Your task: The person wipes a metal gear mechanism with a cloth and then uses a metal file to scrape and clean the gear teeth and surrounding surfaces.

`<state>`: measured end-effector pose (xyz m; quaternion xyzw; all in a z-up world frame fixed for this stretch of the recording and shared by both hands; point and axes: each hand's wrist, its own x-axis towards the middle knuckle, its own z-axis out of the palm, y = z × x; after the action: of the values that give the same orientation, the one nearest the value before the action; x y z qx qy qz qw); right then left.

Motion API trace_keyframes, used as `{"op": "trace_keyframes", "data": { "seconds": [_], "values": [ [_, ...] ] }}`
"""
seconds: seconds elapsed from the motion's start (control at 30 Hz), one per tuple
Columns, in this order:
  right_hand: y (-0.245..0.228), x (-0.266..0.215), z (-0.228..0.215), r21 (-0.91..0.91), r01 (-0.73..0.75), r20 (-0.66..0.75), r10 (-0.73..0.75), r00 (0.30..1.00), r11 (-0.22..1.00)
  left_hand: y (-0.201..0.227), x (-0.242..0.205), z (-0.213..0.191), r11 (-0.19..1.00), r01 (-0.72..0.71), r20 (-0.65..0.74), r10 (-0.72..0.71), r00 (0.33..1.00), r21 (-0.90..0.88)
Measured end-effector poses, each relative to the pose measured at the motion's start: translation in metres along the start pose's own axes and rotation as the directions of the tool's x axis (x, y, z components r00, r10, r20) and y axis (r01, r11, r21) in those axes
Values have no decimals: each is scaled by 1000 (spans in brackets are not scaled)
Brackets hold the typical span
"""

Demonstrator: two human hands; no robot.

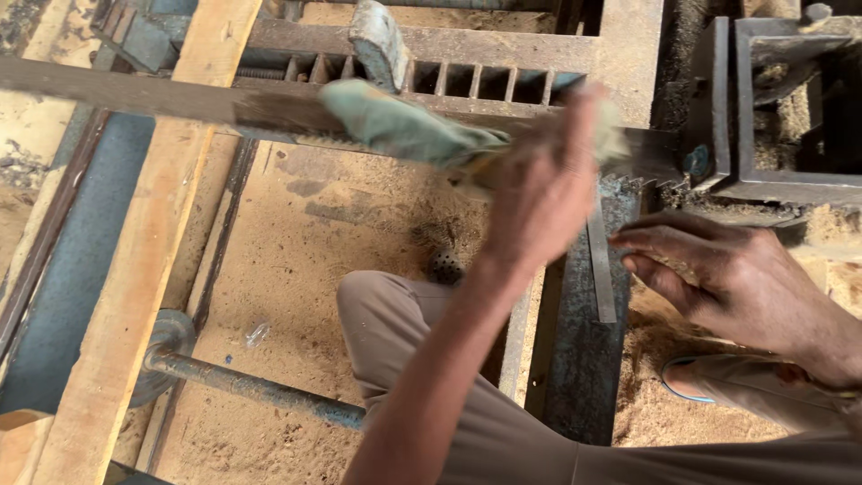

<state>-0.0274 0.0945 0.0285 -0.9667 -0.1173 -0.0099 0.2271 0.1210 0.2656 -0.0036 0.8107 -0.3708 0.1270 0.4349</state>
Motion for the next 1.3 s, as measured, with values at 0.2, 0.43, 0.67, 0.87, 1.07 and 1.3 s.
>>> {"op": "trace_keyframes", "data": {
  "seconds": [0.2, 0.43, 0.67, 0.87, 1.07, 1.3],
  "values": [
    [4, 7, 11, -52, 35, -9, -35, 999, 998, -16, 2, 26, 970, -245, 24, 245, 969, -4],
    [-8, 17, 20, -167, -23, 223, 60, 973, 986, -55, 8, -31, 929, -292, 217, 243, 945, 228],
    [-1, 16, 27, -154, 73, 135, -53, 989, 985, -158, -10, -149, 902, 109, 149, -186, 971, 417],
    [13, 12, 31, -221, 103, 100, -82, 992, 970, -261, 5, -243, 533, 88, 60, -253, 966, 841],
    [-4, 26, 23, -131, 232, -45, -240, 970, 964, -234, 42, -242, 738, 320, -298, -168, 940, 594],
    [-31, 59, 25, -168, 447, -102, -466, 879, 879, -181, -8, -187, 640, -55, 68, 5, 998, 767]
  ]
}}
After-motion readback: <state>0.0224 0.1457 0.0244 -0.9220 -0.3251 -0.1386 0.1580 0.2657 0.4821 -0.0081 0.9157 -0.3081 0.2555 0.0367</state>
